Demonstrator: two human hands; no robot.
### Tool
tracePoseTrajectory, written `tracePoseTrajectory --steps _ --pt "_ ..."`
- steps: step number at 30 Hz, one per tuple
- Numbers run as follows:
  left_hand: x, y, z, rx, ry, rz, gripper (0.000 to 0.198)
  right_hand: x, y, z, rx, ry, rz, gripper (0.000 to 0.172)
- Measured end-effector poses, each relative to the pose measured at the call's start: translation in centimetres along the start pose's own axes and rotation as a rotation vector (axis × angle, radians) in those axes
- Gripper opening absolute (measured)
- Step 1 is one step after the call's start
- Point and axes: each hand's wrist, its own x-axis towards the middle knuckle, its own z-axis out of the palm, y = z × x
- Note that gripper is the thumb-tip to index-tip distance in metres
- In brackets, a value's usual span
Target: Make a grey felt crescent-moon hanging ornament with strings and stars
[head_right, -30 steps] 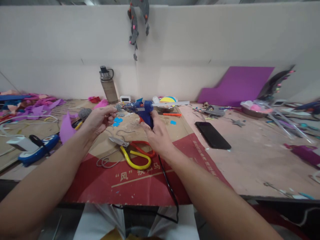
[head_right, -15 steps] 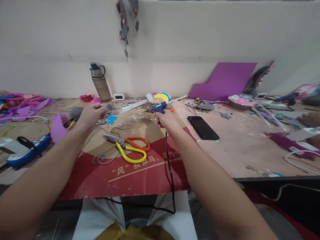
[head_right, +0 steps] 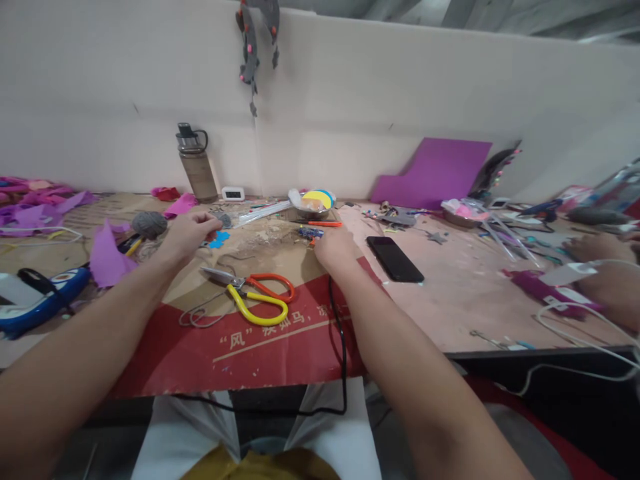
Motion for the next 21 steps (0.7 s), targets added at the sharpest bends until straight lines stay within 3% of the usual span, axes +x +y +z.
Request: tracePoseTrajectory --steps 3,6,8,15,21 --pt "-0.2 0.2 0.0 0.041 0.006 0.011 0.015 -1.1 -1.8 -0.7 -0.067 0.229 -0.180 0.028" --pt "-0.1 -0.2 0.1 0.070 0.015 0.030 0.016 -1.2 -4.5 -0.1 0.054 0.090 -0.480 0.019" --pt "0.1 -0.6 0.2 0.083 0.020 0.044 0.017 -0.6 -6.3 0.9 0.037 -0.020 -0.556 0.019" --pt "0.1 -0.8 0.5 0.093 -0.017 0.077 0.019 2.7 -9.1 4.9 -0.195 -0.171 -0.509 0.017" --pt "-0.6 0.4 0.3 0.093 0.005 0.041 0.018 2.6 -9.4 5.7 -0.232 -0.162 -0.486 0.024"
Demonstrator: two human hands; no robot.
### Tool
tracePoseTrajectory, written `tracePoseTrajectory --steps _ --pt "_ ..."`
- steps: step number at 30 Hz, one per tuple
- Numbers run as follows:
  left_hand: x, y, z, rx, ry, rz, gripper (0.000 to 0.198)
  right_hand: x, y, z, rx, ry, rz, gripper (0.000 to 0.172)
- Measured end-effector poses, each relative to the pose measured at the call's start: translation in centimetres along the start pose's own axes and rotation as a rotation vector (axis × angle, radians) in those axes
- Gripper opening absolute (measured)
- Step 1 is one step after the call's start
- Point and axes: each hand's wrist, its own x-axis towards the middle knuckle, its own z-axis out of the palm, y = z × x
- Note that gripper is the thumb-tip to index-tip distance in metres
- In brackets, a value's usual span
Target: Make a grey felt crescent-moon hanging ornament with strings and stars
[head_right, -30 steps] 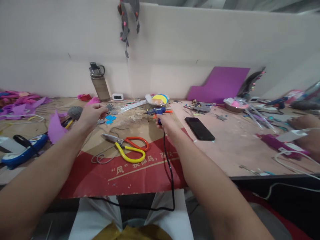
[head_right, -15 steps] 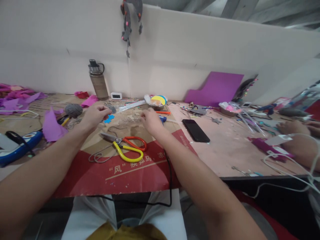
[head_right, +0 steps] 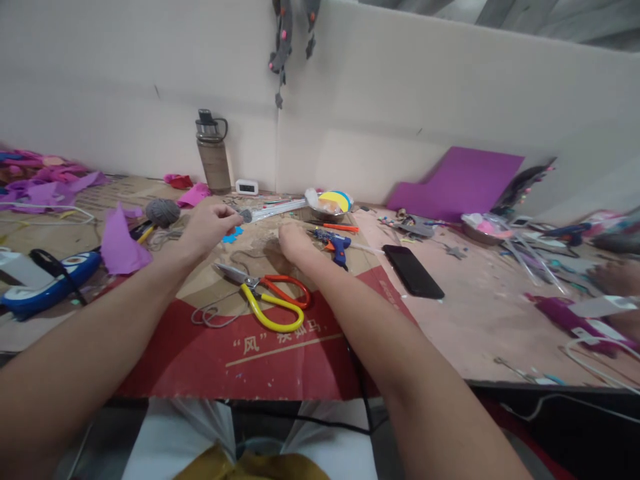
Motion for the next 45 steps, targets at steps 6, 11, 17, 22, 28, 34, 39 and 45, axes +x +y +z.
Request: tracePoseTrajectory --steps 6,11,17,22,28,34,39,45 --pt "0.0 0.1 -0.1 0.023 0.013 -0.010 0.016 -0.4 0.5 -0.2 0.016 0.061 0.047 0.024" --pt "0.1 -0.1 -0.1 0.019 0.005 -0.011 0.016 -0.7 2.1 -0.6 0.048 0.117 0.066 0.028" --pt "0.3 -0.6 0.0 0.008 0.014 0.011 0.018 -0.4 1.3 -0.8 0.038 0.059 -0.029 0.025" --pt "0.3 -0.6 0.1 -0.008 0.005 0.007 0.017 0.1 0.0 -0.6 -0.038 -0.029 -0.031 0.021" --pt "0.3 -0.5 0.2 -0.037 0.004 0.002 0.016 0.8 -0.5 -0.6 -0.105 -0.078 -0.035 0.022" --pt "0.3 -0.5 0.0 -0.042 0.006 -0.002 0.016 0.0 0.1 -0.2 -0.101 0.010 0.001 0.026" --pt "0.3 -0.4 0.0 -0.037 -0.002 -0.006 0.015 -1.2 1.3 -1.5 -0.039 0.116 0.079 0.028" --pt "0.1 -0.1 -0.1 -0.002 0.020 0.005 0.012 -1.8 3.7 -3.6 0.252 0.391 0.189 0.025"
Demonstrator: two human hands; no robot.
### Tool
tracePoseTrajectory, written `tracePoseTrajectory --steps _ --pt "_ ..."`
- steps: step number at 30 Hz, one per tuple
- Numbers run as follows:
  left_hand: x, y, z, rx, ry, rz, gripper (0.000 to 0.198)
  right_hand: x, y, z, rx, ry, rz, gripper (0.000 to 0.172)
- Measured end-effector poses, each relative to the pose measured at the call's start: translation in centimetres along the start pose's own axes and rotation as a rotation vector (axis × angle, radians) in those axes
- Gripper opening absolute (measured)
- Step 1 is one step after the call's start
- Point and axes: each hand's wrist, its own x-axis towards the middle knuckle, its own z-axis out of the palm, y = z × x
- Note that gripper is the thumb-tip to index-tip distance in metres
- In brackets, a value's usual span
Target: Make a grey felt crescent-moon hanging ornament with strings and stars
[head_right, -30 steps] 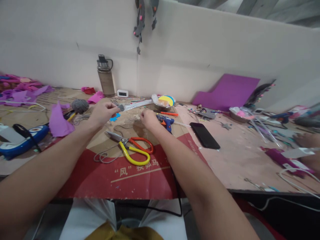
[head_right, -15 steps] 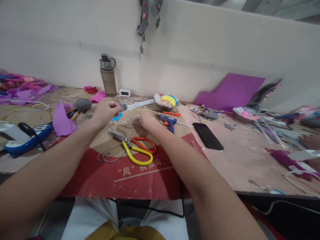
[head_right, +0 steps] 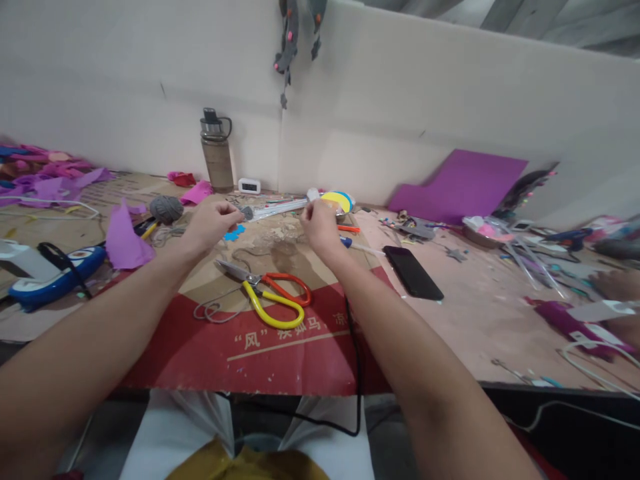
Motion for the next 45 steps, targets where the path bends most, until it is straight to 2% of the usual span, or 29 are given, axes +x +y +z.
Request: tracePoseTrajectory --steps 2,5,7,11,16,21,25,29,34,38,41,45 --pt "0.1 -0.1 0.0 0.001 -0.004 0.007 0.013 0.1 0.5 -0.5 0.076 0.018 -0.001 0.028" --pt "0.2 -0.4 0.2 -0.015 -0.017 0.013 0.017 -0.2 0.5 -0.4 0.095 -0.167 -0.131 0.030" --pt "0.3 -0.6 0.3 -0.018 -0.019 0.016 0.019 -0.5 -0.1 0.2 -0.011 -0.279 -0.238 0.031" --pt "0.2 -0.6 0.3 -0.006 -0.016 0.021 0.018 -0.5 -1.7 1.7 -0.276 -0.357 -0.338 0.029" --pt "-0.1 0.0 0.0 0.005 -0.005 0.011 0.015 -0.2 -3.1 2.7 -0.396 -0.426 -0.400 0.027" --pt "0.0 0.1 0.0 -0.001 -0.005 0.023 0.014 0.7 -2.9 3.5 -0.478 -0.522 -0.472 0.023" --pt "0.0 0.1 -0.1 -0.001 -0.008 0.026 0.014 1.2 -2.6 4.0 -0.480 -0.554 -0.472 0.037" --pt "-0.1 0.2 -0.1 -0.010 -0.003 0.001 0.014 1.5 -2.0 3.1 -0.442 -0.498 -0.453 0.020" --pt "-0.1 0.0 0.0 0.010 -0.010 0.027 0.014 2.0 -1.2 1.7 -0.396 -0.436 -0.433 0.028" --pt "0.0 -0.3 0.1 0.009 -0.012 0.030 0.013 1.9 -1.6 2.8 -0.392 -0.499 -0.461 0.033" --pt "0.0 -0.3 0.0 0.004 -0.007 0.014 0.014 2.0 -2.3 3.9 -0.439 -0.556 -0.443 0.030" --pt "-0.1 0.1 -0.1 -0.005 -0.015 0.022 0.015 2.7 -3.3 3.8 -0.513 -0.638 -0.406 0.026"
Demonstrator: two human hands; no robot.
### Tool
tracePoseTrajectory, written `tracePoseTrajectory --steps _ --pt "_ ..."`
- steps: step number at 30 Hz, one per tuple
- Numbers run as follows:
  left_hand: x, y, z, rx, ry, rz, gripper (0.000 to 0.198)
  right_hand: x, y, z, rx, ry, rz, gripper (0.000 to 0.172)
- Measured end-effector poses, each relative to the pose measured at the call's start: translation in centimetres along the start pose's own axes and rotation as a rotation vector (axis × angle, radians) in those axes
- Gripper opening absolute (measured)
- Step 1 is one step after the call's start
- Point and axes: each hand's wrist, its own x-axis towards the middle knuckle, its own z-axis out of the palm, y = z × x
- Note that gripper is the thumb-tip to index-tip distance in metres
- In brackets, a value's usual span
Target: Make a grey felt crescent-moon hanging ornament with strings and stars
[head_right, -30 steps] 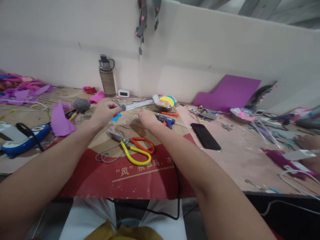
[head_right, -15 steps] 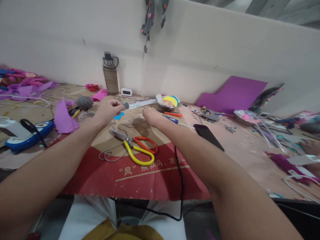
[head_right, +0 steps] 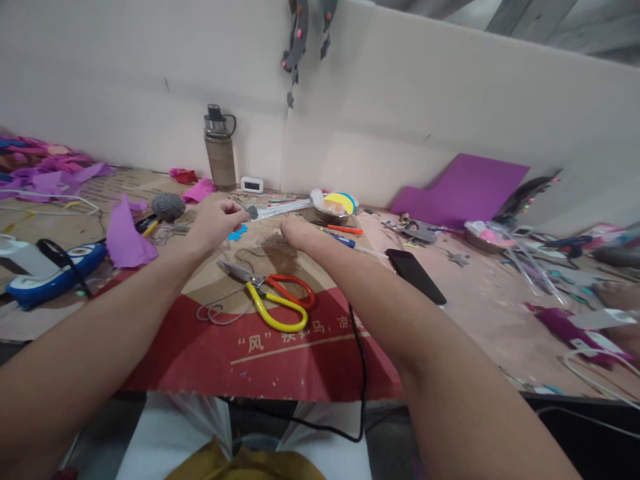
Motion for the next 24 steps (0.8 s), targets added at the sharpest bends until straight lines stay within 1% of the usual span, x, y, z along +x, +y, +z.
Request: tracePoseTrajectory --steps 6,12,16,20,24 --pt "0.0 0.1 0.2 0.009 0.008 0.006 0.012 0.4 -0.6 -1.8 -0.072 -0.093 -0.037 0.028" --pt "0.3 -0.4 0.3 -0.001 0.006 -0.006 0.014 0.1 -1.3 -1.9 -0.108 -0.134 -0.082 0.030" --pt "0.3 -0.5 0.3 0.013 0.005 -0.008 0.016 -1.2 0.0 -1.9 -0.078 -0.067 -0.053 0.030" --pt "0.0 -0.2 0.3 0.038 0.003 -0.005 0.013 -2.0 1.8 -1.7 -0.059 0.022 0.035 0.032" --pt "0.0 -0.1 0.3 0.029 0.004 0.003 0.013 -1.6 1.6 -0.6 -0.077 0.078 0.063 0.031"
